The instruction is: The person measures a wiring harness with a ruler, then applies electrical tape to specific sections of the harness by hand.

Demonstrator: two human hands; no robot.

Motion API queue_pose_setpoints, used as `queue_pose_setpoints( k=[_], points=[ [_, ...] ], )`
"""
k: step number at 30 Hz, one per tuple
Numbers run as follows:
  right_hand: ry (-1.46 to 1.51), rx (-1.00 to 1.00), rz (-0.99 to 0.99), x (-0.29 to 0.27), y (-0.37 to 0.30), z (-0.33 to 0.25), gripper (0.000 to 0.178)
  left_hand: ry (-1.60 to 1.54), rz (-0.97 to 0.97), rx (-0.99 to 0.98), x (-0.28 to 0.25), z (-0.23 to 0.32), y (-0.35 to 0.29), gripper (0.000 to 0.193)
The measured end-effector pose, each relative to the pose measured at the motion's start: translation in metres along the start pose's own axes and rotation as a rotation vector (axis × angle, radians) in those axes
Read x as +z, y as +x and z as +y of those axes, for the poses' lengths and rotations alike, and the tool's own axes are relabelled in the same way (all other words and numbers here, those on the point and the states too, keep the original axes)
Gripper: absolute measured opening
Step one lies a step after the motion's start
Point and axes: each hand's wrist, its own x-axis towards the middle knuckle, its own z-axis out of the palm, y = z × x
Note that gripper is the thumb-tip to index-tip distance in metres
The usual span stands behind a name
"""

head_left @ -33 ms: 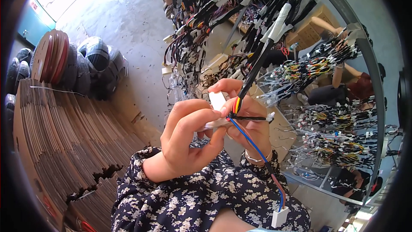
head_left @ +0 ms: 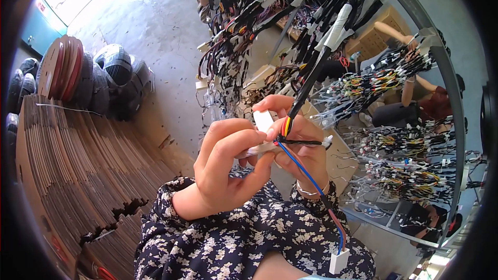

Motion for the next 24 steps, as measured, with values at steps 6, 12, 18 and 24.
queue_pose_setpoints(
  k=[6, 12, 18, 24],
  points=[
    [0.006, 0.061, 0.019, 0.003, -0.005, -0.007, 0.034, -0.064, -0.039, -0.152, -0.001, 0.007, 0.006, 0.032],
    [0.102, 0.221, 0.126, -0.002, -0.014, -0.017, 0.065, 0.021, -0.171, -0.249, -0.003, 0.017, 0.011, 0.025],
    [-0.001, 0.386, 0.022, -0.009, -0.018, -0.036, 0.067, -0.014, -0.216, -0.078, -0.003, 0.010, 0.018, 0.043],
    [0.135, 0.553, 0.076, -0.004, -0.023, -0.061, 0.060, 0.033, -0.293, -0.043, -0.004, 0.009, 0.021, 0.032]
  ],
)
